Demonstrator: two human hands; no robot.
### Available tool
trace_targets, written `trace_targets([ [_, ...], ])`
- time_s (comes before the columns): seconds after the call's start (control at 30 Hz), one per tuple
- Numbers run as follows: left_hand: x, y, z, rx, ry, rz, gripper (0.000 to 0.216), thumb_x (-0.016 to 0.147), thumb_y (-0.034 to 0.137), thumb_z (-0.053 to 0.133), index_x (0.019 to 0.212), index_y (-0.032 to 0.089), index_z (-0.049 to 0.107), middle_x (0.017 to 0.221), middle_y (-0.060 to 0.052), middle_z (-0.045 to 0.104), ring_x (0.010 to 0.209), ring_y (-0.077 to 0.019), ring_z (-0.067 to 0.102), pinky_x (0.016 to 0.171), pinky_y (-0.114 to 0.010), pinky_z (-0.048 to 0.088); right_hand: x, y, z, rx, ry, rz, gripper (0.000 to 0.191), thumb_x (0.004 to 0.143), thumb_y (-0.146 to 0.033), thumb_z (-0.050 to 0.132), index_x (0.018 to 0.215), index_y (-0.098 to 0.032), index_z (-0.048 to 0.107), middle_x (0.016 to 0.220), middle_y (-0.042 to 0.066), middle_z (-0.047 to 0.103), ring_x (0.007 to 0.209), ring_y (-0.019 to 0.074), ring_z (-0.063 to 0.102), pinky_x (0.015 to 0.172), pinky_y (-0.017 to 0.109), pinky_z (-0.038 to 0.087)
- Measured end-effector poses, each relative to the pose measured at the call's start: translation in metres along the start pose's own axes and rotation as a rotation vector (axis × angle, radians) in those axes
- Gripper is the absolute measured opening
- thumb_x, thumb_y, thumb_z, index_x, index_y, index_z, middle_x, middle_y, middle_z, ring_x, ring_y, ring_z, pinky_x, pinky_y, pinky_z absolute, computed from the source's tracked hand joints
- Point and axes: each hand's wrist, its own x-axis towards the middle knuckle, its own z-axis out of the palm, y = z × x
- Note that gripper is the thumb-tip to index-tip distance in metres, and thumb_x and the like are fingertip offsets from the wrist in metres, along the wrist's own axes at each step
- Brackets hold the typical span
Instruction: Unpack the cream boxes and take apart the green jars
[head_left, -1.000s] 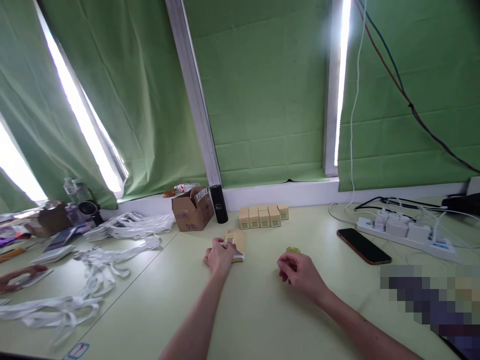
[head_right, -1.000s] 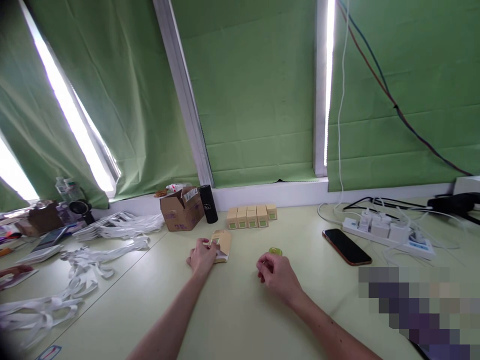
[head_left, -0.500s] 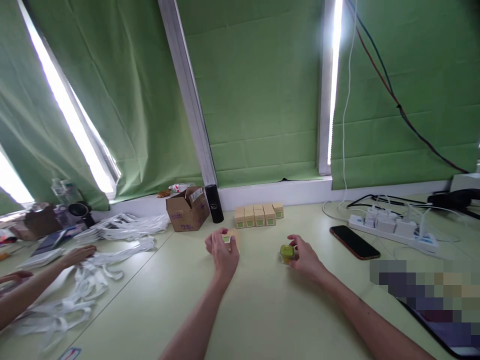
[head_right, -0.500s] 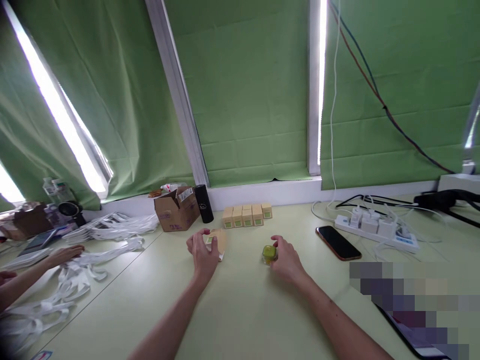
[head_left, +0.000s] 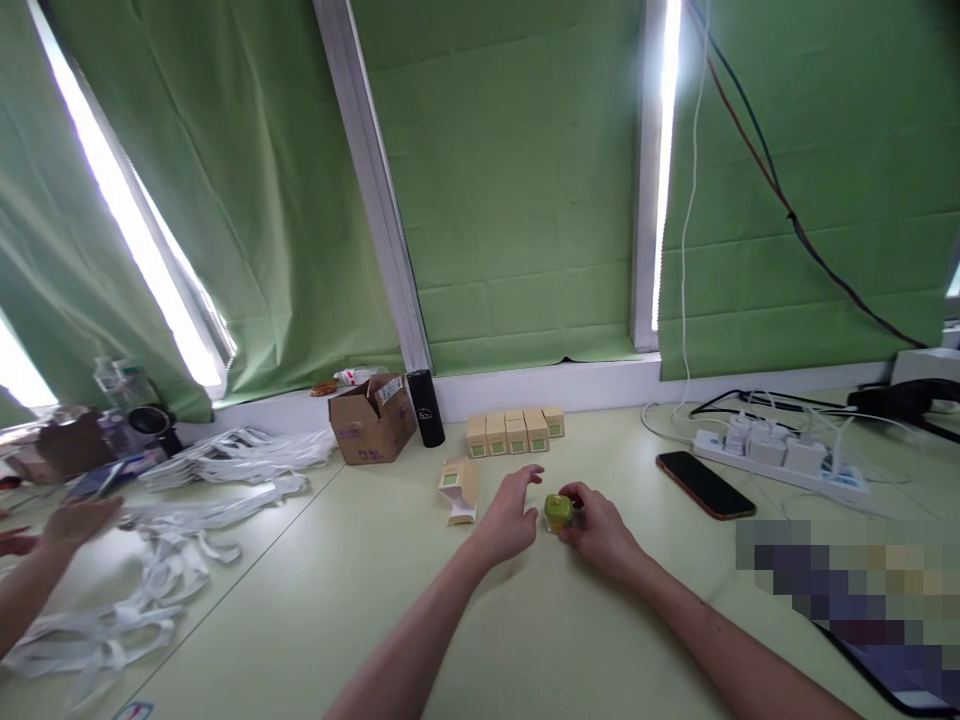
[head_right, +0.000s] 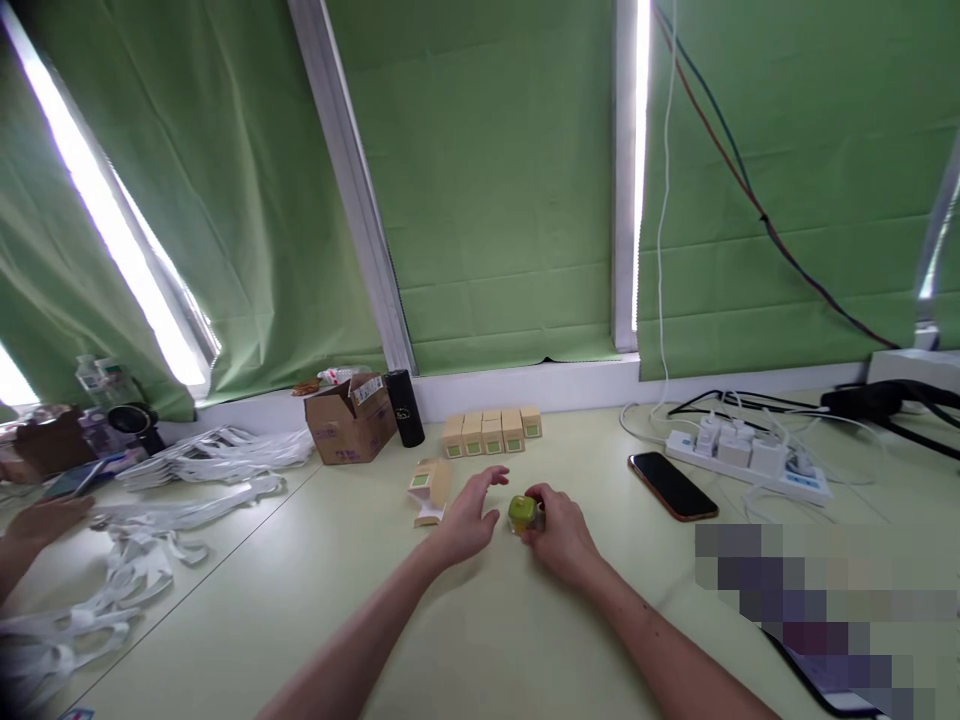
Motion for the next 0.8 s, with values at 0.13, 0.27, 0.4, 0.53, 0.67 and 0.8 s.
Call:
trace_targets([
  [0.13,-0.006,-0.011,0.015,-0.125,0.042,-0.077,0.075,0.068,-0.006,0.050,0.135,0.025,0.055,0.127,-0.009,0.071,0.128,-0.0258,0.062,0.114,-0.048,0.045,0.001,-0.004,0.000,0.291,0.014,-0.035,0.040,0.069,-0.022,0.078,0.108,-0.024,0.069,0.106,0.006,0.076,0.100,0.0262,0.068,0.091,0.040,0.052],
  [0.27,-0.006,-0.015,0.013,-0.195,0.184,-0.120,0.068,0.069,-0.005,0.047,0.129,0.024,0.055,0.116,-0.006,0.076,0.119,-0.0229,0.067,0.104,-0.043,0.049,0.003,-0.011,-0.004,0.883,-0.026,0.028,0.049,0.066,-0.038,0.087,0.110,-0.023,0.071,0.112,0.009,0.077,0.102,0.0293,0.071,0.090,0.046,0.056],
  [0.4,-0.005,-0.013,0.009,-0.195,0.266,-0.181,0.051,0.074,-0.001,0.047,0.118,0.022,0.059,0.101,-0.004,0.078,0.102,-0.0207,0.071,0.087,-0.034,0.050,0.000,-0.018,-0.011,1.319,-0.208,0.064,0.045,0.075,-0.046,0.084,0.112,-0.021,0.074,0.111,0.012,0.079,0.100,0.0310,0.075,0.089,0.048,0.056],
  [0.53,-0.008,-0.008,0.012,-0.138,0.258,-0.195,0.044,0.078,0.000,0.048,0.113,0.023,0.062,0.096,-0.002,0.079,0.093,-0.0195,0.071,0.083,-0.033,0.049,-0.003,-0.021,-0.015,1.413,-0.228,0.063,0.035,0.080,-0.041,0.077,0.109,-0.020,0.076,0.104,0.014,0.080,0.091,0.0302,0.076,0.082,0.046,0.056],
  [0.67,-0.010,-0.005,0.018,-0.110,0.250,-0.170,0.040,0.081,0.001,0.050,0.111,0.024,0.063,0.095,-0.002,0.079,0.093,-0.0204,0.070,0.082,-0.034,0.048,-0.002,-0.021,-0.015,1.377,-0.204,0.041,0.035,0.082,-0.041,0.073,0.110,-0.020,0.075,0.102,0.015,0.079,0.087,0.0303,0.075,0.081,0.047,0.056],
  [0.8,-0.011,-0.005,0.021,-0.121,0.242,-0.145,0.032,0.086,0.005,0.052,0.110,0.023,0.064,0.092,-0.002,0.080,0.091,-0.0213,0.071,0.079,-0.034,0.048,-0.002,-0.020,-0.013,1.329,-0.195,0.028,0.038,0.083,-0.044,0.072,0.113,-0.021,0.075,0.105,0.014,0.078,0.089,0.0297,0.073,0.081,0.047,0.056],
])
